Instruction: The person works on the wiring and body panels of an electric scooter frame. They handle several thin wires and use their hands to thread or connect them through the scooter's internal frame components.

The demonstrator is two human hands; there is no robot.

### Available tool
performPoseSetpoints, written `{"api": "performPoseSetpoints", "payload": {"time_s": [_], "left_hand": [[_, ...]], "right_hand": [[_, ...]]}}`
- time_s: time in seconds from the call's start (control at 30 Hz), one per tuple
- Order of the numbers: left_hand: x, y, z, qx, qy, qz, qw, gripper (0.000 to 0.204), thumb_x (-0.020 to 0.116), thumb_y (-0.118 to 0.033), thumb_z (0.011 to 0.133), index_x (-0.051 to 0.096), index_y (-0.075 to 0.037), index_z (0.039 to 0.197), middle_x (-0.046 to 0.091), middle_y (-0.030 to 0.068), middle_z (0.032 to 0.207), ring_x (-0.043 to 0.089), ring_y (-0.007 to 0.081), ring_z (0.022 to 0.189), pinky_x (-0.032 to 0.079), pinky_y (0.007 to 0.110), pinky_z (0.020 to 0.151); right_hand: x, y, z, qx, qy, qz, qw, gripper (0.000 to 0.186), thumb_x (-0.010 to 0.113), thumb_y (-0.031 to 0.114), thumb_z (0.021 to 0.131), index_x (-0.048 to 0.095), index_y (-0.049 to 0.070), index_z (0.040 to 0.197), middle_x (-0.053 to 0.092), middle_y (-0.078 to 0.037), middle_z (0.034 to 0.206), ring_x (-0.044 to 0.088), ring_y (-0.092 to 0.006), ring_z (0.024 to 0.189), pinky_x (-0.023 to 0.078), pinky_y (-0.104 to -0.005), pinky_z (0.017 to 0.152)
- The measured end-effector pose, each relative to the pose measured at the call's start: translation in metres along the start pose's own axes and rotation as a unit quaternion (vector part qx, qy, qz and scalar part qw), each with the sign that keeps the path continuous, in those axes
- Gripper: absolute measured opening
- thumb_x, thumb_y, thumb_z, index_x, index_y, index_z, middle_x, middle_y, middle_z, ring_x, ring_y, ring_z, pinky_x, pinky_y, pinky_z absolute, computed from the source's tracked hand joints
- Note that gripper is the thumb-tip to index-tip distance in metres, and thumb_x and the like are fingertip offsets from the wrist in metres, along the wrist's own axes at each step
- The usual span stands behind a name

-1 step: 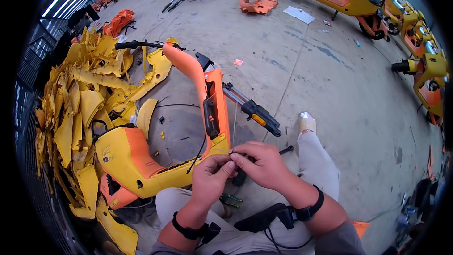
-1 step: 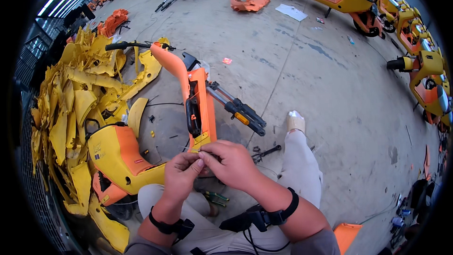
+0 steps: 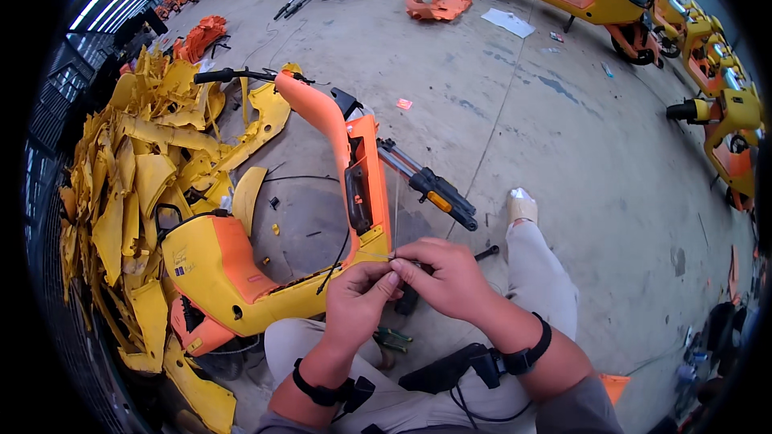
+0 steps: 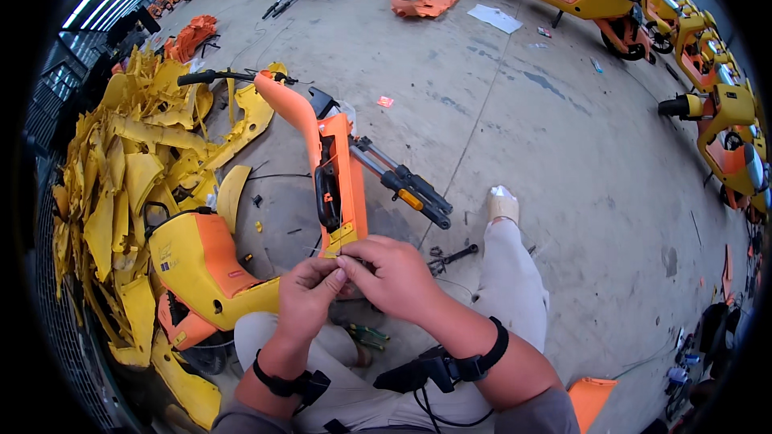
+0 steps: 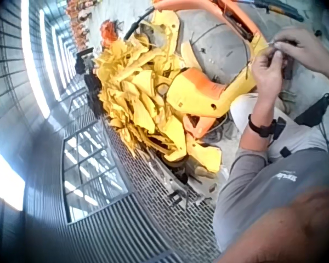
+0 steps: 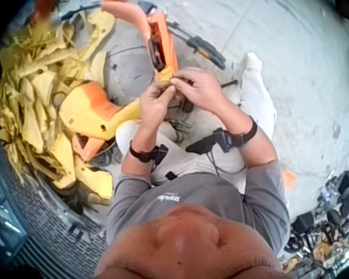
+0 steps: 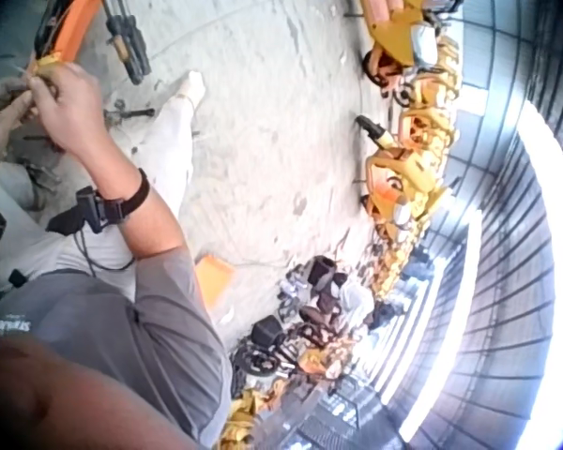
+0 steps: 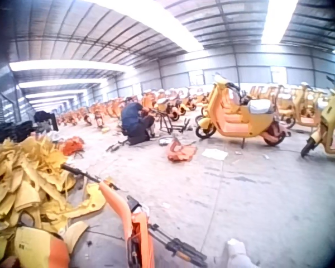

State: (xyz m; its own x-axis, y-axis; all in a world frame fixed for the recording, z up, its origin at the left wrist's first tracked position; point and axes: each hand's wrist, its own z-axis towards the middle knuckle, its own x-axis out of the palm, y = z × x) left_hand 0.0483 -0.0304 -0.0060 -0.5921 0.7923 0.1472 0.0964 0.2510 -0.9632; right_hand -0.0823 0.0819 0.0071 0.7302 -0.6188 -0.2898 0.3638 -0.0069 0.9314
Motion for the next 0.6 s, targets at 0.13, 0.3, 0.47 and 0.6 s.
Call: {"api": "performPoseSetpoints", "payload": {"time_s": [0.13,0.3,0.47,0.6], "left_hand": [[0.004,0.000,0.001,-0.009,0.008,0.034,0.999,0.013,0.063,-0.004,0.092,0.064,0.005,0.101,0.067,0.0083,0.090,0.063,0.0107,0.075,0.053,0.024,0.070],[0.008,-0.001,0.004,-0.017,0.017,0.060,0.998,0.016,0.062,-0.005,0.093,0.064,0.007,0.103,0.067,0.0075,0.091,0.062,0.0105,0.076,0.053,0.024,0.071],[0.011,0.000,0.003,-0.001,0.010,0.066,0.998,0.020,0.062,-0.005,0.093,0.062,0.007,0.109,0.067,0.0073,0.092,0.062,0.0109,0.076,0.053,0.024,0.071],[0.005,0.003,0.004,0.045,0.016,0.119,0.992,0.021,0.062,-0.005,0.093,0.062,0.006,0.111,0.066,0.0075,0.092,0.063,0.0110,0.074,0.053,0.024,0.069]], "right_hand": [[-0.002,-0.008,-0.003,0.001,0.004,-0.007,1.000,0.014,0.068,0.013,0.087,0.068,0.000,0.092,0.063,-0.010,0.077,0.061,-0.0185,0.066,0.047,-0.0299,0.059],[-0.003,-0.016,-0.001,0.016,0.001,0.007,1.000,0.013,0.068,0.012,0.086,0.068,0.000,0.091,0.064,-0.010,0.077,0.061,-0.0186,0.067,0.048,-0.0299,0.060],[-0.001,-0.015,0.003,0.044,-0.005,0.037,0.998,0.015,0.065,0.015,0.085,0.069,0.000,0.089,0.064,-0.015,0.080,0.064,-0.0302,0.072,0.051,-0.0359,0.065],[0.002,-0.009,0.003,0.055,-0.010,0.037,0.998,0.015,0.066,0.014,0.085,0.069,0.000,0.089,0.064,-0.014,0.079,0.064,-0.0283,0.071,0.050,-0.0348,0.064]]}}
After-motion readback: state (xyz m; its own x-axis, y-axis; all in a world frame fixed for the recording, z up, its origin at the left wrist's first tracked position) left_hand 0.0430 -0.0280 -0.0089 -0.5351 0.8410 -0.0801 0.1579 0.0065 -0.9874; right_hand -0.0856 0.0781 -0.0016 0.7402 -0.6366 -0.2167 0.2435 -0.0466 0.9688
